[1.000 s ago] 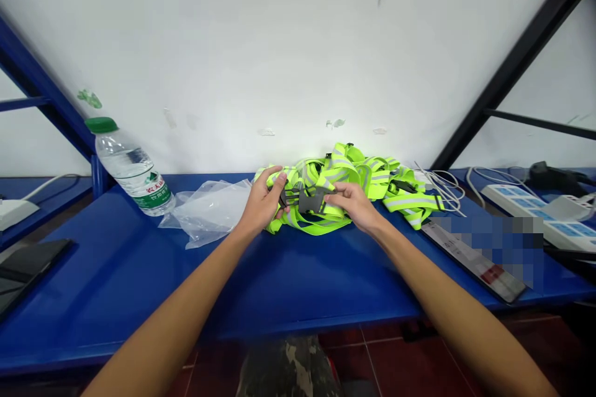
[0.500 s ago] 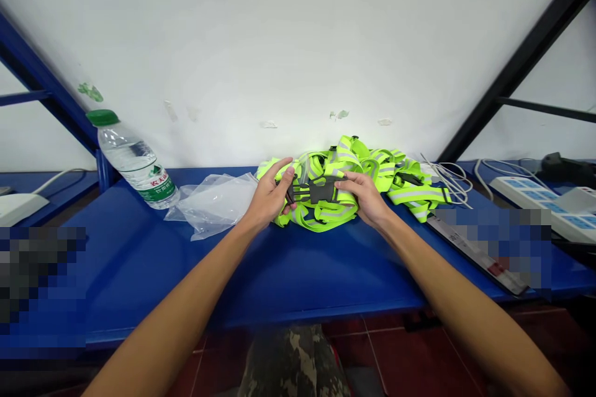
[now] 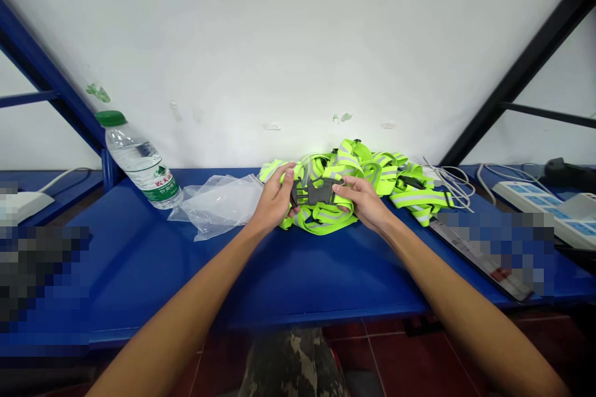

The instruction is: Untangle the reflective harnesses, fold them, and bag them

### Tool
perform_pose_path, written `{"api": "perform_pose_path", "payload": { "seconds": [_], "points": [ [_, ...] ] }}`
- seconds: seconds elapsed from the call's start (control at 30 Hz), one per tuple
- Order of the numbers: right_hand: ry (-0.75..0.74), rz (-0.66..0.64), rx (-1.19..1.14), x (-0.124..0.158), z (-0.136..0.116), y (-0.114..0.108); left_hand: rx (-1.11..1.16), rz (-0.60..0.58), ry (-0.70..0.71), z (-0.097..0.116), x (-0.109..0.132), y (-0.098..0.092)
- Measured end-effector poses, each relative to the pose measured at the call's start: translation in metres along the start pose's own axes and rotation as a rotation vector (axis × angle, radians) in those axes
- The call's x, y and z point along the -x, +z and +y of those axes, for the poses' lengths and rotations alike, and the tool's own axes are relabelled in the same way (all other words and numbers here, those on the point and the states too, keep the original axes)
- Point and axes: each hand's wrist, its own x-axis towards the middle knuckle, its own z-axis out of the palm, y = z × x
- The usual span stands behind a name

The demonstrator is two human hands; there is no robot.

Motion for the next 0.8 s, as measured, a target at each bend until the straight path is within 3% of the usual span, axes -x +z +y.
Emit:
{"api": "perform_pose_path", "payload": {
  "seconds": [0.17, 0.4, 0.5, 0.57, 0.7, 0.73, 0.8],
  "points": [
    [-0.034, -0.028, 0.044, 0.001, 0.003, 0.006, -0.012, -0.014, -0.033, -0.002, 0.004, 0.002],
    [-0.083, -0.062, 0.076, 0.004, 0.006, 0.017, -0.043, 0.01, 0.035, -0.004, 0.004, 0.008],
    [-0.096, -0.077, 0.098, 0.003, 0.006, 0.016, -0.03, -0.033, -0.005, -0.001, 0.003, 0.005],
    [-0.09, -0.044, 0.129, 0.001, 0.006, 0.013, -0.063, -0.138, -0.058, 0.004, 0.003, -0.002],
    [-0.08, 0.082, 0.292, 0.0, -0.003, -0.001, -0.303, -0.552, -0.189, 0.023, 0.002, -0.026],
    [-0.085, 0.084, 0.346, 0.001, -0.008, -0.005, -0.391, -0.599, -0.174, 0.029, 0.0, -0.033],
    [-0.107, 0.025, 0.485, 0.004, -0.022, -0.015, -0.579, -0.574, -0.067, 0.041, -0.006, -0.044]
  ]
}}
